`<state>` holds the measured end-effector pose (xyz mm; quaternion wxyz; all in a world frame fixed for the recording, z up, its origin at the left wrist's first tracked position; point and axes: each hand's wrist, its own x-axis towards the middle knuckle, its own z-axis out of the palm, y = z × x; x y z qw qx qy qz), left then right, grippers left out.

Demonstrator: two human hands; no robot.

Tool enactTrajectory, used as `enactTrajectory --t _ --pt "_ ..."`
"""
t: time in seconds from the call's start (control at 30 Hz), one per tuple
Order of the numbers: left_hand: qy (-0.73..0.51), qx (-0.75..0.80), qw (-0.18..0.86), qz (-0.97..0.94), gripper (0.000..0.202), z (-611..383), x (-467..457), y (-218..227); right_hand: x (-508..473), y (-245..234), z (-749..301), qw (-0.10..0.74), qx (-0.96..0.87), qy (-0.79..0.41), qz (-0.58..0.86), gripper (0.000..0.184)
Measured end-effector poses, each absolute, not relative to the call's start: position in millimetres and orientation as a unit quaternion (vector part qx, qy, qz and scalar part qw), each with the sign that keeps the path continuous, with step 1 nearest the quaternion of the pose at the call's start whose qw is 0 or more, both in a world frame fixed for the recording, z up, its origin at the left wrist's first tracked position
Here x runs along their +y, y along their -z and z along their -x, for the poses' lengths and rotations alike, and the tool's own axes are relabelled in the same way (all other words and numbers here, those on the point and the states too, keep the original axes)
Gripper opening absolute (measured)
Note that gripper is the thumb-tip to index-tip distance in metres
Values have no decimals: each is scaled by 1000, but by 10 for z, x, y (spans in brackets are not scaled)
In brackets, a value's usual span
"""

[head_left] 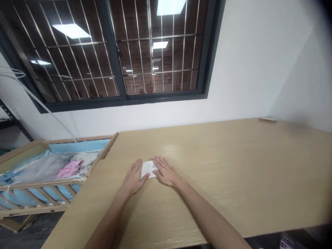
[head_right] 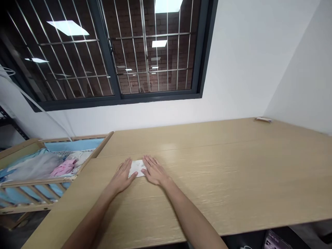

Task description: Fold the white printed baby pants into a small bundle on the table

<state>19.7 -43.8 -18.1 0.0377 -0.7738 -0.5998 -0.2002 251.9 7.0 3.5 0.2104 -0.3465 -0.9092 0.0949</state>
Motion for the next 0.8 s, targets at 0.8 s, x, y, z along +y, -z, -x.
enactTrajectory --t 0.8 --pt "331 -528 -322 712 43 -257 -613 -353 205 -94 -2353 492 -641 -470 355 60"
